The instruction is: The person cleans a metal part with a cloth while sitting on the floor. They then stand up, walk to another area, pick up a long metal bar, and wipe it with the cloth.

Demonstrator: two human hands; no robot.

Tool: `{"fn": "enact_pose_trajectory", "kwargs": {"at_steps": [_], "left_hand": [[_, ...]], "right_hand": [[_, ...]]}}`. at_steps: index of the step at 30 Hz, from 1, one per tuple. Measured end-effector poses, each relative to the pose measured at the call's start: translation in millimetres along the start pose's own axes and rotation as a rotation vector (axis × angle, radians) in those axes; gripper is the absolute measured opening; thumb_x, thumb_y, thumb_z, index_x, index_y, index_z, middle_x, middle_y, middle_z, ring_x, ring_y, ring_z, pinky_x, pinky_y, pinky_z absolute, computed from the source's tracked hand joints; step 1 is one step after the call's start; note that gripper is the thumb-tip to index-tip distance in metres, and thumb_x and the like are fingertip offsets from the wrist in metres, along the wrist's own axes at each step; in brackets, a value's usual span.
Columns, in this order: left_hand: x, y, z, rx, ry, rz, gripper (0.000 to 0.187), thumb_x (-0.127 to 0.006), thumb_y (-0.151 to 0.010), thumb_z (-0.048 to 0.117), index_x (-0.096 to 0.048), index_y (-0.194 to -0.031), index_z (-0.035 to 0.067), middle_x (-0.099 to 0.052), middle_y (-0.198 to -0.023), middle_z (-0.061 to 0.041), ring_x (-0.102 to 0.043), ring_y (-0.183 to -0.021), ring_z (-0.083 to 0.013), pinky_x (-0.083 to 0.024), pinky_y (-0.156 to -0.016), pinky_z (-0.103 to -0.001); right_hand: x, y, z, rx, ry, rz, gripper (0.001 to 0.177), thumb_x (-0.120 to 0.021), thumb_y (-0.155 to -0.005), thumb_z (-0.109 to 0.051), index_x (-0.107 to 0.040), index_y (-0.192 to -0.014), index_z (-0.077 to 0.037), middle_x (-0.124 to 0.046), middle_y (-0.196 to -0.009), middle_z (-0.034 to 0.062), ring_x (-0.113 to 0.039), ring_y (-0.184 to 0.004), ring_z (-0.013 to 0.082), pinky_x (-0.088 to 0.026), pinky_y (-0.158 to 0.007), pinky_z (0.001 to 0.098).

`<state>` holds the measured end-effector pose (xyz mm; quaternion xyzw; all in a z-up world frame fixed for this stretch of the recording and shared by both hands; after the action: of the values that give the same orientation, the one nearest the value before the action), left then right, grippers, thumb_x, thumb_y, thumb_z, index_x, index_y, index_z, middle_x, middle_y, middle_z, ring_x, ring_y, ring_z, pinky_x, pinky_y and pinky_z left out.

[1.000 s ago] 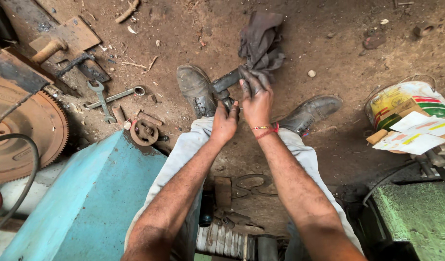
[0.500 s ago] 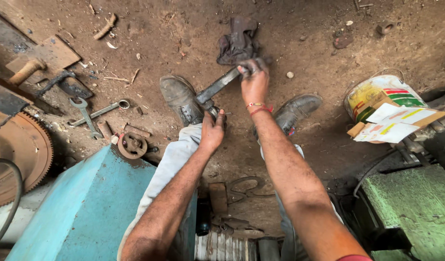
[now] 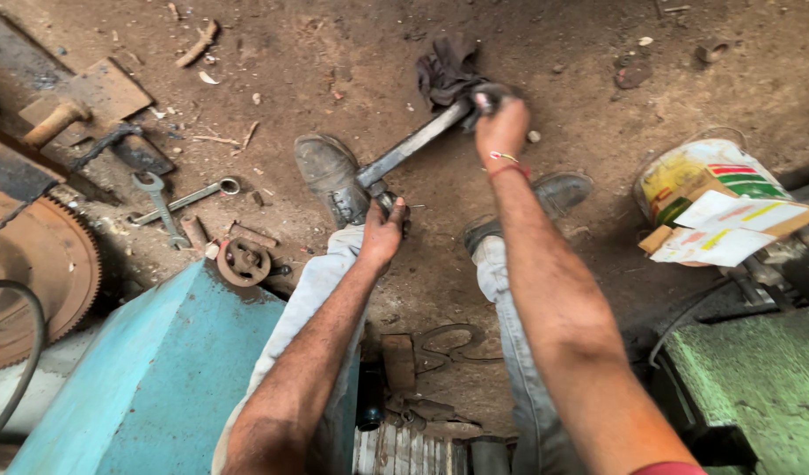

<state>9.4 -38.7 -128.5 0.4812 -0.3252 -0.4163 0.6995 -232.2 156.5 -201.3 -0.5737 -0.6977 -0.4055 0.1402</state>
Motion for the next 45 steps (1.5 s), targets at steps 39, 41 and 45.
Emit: {"fn": "enact_pose_trajectory", "kwargs": {"at_steps": [39, 41, 45], "left_hand": [[-11, 36, 74, -0.356, -0.591, 0.170, 0.037, -0.062, -0.102, 0.021, -0.050, -0.132, 0.003, -0.071, -0.099, -0.026, -0.069, -0.095, -0.0466, -0.053, -0.081, -0.051], [-11, 37, 74, -0.377, -0.581, 0.172, 0.039, -0.062, -0.102, 0.020, -0.049, -0.134, 0.003, -0.070, -0.100, -0.027, -0.068, -0.095, -0.0469, -0.053, -0.081, -0.051], [-10, 33, 75, -0.386, -0.581, 0.167, 0.041, -0.063, -0.102, 0.020, -0.049, -0.136, 0.003, -0.070, -0.101, -0.027, -0.068, -0.095, -0.0471, -0.053, -0.081, -0.050]], "right_hand": [[-15, 73, -54, -0.128, -0.538, -0.150, 0.010, -0.082, -0.087, 0.000, -0.079, -0.097, -0.002, -0.074, -0.096, 0.0026, -0.067, -0.090, 0.0120, -0.055, -0.083, 0.0287], [-18, 67, -38, -0.141, -0.495, -0.139, 0.010, -0.081, -0.088, 0.000, -0.079, -0.098, -0.002, -0.077, -0.094, 0.0025, -0.067, -0.088, 0.0104, -0.055, -0.082, 0.0276], [-8, 50, -12, -0.072, -0.346, 0.012, 0.009, -0.084, -0.086, 0.000, -0.079, -0.094, 0.000, -0.075, -0.088, 0.0059, -0.066, -0.082, 0.0105, -0.055, -0.079, 0.0280]]}}
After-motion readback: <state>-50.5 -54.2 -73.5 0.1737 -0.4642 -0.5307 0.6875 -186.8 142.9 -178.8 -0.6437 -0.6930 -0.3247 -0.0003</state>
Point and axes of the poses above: each hand's wrist, its own y-axis away from the middle knuckle, its own x-axis out of the back of the hand, z = x × y, the point moved 9 cm from there along -y, towards the middle knuckle
